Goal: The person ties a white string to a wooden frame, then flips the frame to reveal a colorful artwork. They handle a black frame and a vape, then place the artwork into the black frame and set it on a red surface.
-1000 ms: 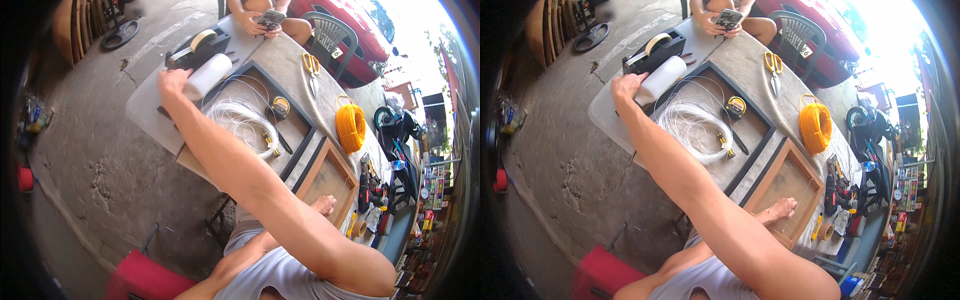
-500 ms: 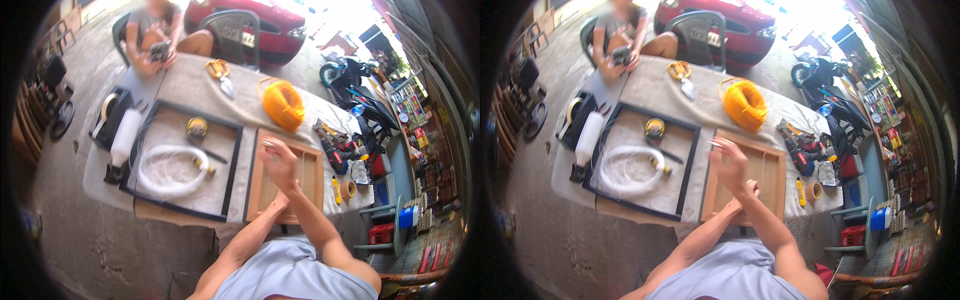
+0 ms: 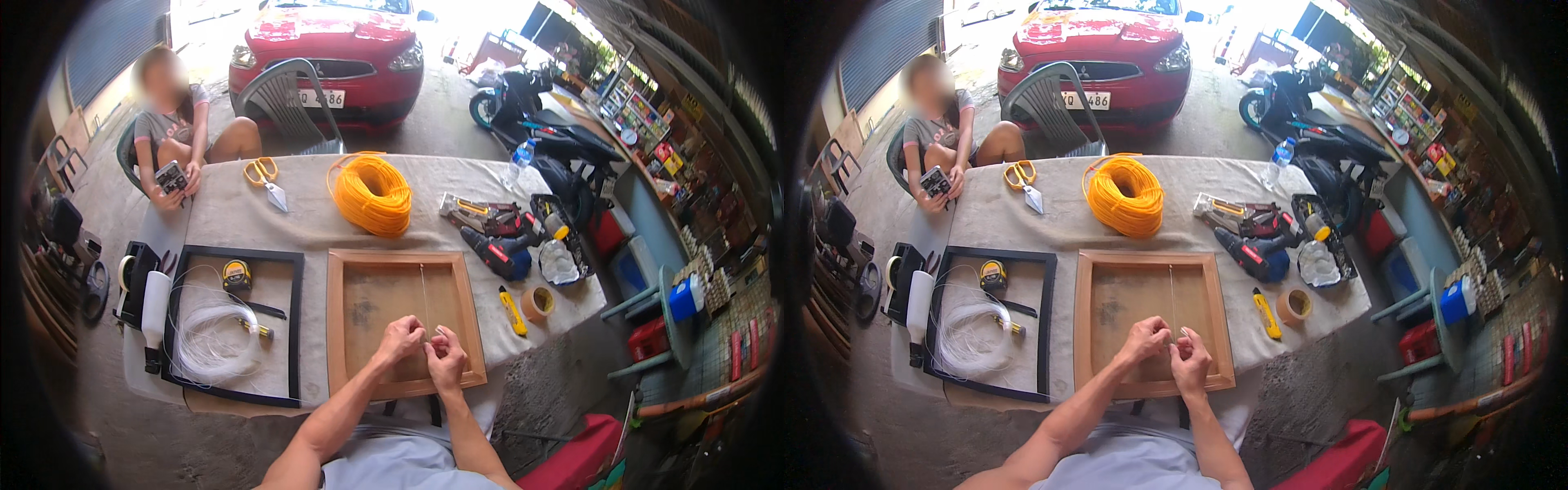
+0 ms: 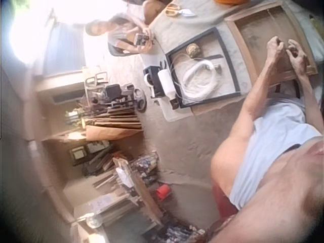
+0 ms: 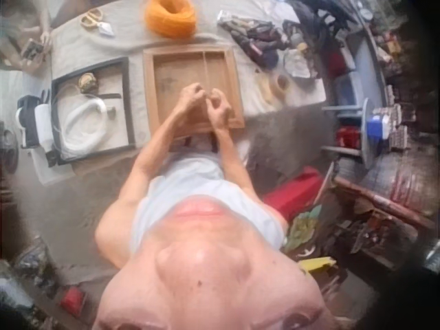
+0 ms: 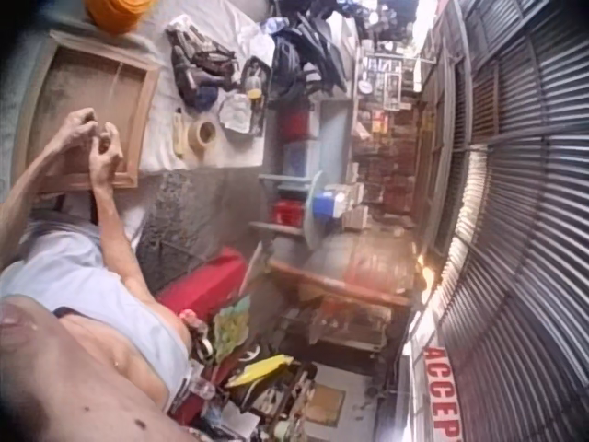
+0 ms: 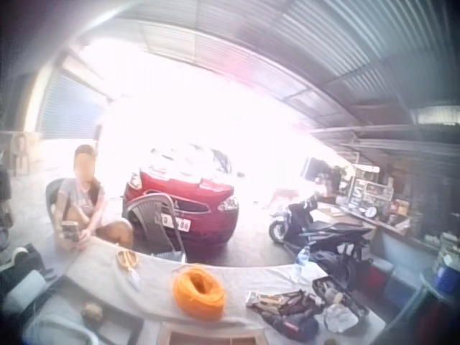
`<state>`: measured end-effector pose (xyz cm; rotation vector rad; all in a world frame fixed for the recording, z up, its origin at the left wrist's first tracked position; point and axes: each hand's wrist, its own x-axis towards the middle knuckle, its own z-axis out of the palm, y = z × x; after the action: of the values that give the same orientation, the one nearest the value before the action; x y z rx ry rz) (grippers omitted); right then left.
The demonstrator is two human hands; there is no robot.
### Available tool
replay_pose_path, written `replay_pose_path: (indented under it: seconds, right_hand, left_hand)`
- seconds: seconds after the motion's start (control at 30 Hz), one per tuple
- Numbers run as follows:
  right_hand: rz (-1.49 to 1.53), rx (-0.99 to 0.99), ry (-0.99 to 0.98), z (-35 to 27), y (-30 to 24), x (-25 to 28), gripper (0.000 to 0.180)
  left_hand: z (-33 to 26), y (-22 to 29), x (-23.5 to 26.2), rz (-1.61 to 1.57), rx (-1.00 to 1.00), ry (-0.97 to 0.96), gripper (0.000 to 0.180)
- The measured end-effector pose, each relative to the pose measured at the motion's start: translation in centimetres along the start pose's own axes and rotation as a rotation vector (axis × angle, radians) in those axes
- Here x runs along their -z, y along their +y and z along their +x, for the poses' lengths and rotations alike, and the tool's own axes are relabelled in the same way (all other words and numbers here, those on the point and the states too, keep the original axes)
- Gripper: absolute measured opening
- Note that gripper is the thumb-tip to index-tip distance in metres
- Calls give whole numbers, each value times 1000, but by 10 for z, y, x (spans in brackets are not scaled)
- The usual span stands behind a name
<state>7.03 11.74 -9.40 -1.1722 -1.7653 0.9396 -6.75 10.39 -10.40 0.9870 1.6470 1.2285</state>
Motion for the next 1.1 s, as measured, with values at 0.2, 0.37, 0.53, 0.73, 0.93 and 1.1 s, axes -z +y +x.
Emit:
replay_pose_path:
  seconds: [0.2,0.37,0.53,0.73,0.93,1.1]
  right_hand:
    - [-25,-56,-136,13,-9,10,43]
    - [37,14,-105,23,-7,11,43]
    - [115,-68,-77,24,-6,11,45]
    - [182,-133,-68,27,9,6,55]
    - [194,-146,-103,28,21,5,61]
    - [243,-187,-100,29,15,5,64]
  left_hand:
    - [7,23,7,-4,208,-150,18]
    - [8,35,4,45,163,-168,17]
    - [10,27,0,173,-22,-124,17]
    - [17,16,-6,487,-397,-58,15]
    - [15,25,-3,544,-355,-150,10]
    - [24,26,18,631,-451,-395,12]
